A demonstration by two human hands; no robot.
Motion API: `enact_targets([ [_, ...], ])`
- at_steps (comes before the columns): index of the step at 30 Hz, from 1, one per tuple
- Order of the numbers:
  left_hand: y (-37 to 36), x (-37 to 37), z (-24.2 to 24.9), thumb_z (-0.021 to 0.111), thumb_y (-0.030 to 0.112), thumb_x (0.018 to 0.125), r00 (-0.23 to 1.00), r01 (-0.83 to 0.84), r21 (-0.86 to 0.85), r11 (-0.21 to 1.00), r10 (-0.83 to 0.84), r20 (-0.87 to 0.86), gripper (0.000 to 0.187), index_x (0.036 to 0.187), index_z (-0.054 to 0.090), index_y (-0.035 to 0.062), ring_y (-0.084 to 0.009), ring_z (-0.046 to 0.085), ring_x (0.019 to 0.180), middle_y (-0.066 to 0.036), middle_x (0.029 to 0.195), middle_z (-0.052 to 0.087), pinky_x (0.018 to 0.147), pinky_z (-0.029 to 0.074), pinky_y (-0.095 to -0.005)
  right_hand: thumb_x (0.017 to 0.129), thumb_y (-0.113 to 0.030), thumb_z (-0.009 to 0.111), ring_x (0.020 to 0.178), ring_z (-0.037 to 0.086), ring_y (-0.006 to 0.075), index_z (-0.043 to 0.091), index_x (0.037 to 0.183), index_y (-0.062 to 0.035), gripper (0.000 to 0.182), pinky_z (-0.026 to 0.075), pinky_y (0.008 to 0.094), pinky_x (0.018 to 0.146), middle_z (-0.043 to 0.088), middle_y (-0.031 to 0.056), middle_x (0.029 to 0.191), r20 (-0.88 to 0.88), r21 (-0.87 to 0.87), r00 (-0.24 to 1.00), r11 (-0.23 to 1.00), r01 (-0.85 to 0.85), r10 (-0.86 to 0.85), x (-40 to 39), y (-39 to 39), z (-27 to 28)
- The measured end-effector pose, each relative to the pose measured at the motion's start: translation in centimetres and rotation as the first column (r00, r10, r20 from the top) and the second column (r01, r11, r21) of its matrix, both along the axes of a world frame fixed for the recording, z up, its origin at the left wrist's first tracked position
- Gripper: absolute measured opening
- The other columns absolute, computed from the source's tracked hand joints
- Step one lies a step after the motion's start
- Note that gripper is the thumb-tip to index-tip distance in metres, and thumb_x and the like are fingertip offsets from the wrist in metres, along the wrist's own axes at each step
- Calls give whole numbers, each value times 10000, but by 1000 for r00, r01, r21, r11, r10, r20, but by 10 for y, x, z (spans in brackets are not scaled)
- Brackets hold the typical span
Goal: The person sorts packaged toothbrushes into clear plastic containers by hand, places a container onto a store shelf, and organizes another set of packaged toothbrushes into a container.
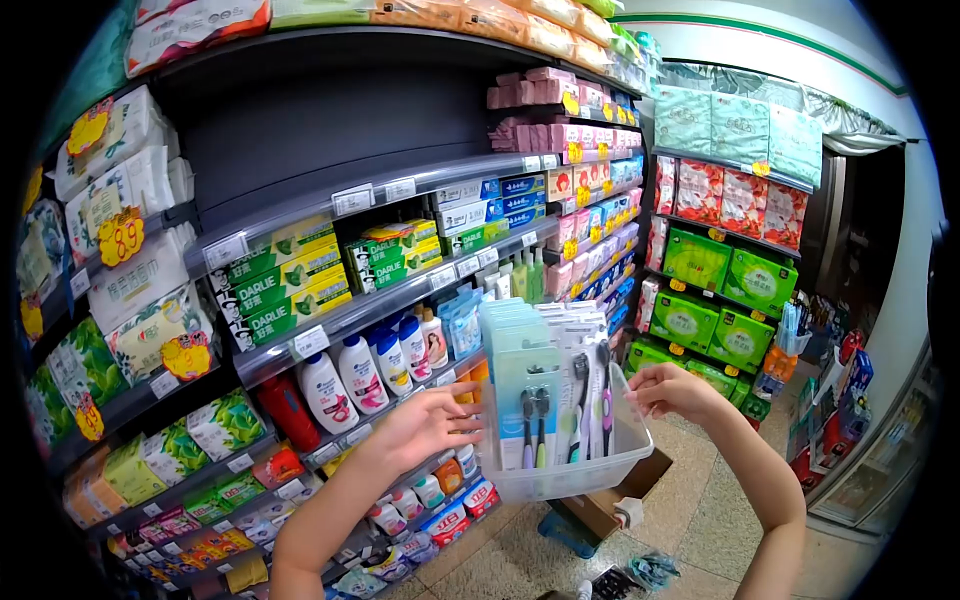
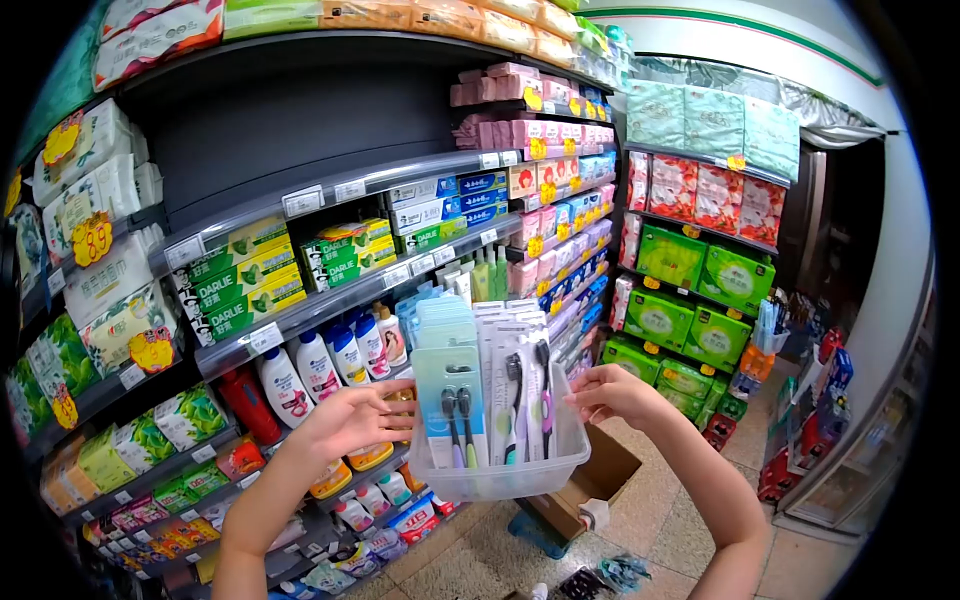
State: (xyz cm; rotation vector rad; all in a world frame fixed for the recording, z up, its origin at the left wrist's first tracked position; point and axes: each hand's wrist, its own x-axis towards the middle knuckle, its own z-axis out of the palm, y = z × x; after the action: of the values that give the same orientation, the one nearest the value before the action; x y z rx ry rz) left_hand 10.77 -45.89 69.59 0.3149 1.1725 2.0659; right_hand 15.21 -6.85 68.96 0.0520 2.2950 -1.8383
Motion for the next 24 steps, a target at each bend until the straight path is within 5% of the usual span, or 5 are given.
enact_targets([
  [24,147,-165,30,479,-23,800,956,-291,13,957,291,-17,682,1452,280,5,-320,543,1168,-220,1258,530,1051,400,-496,832,-145,754,675,662,99,622,1059,7,303,518,203,542,684,36,848,-5,-43,953,952,-303,303,-279,142,30],
])
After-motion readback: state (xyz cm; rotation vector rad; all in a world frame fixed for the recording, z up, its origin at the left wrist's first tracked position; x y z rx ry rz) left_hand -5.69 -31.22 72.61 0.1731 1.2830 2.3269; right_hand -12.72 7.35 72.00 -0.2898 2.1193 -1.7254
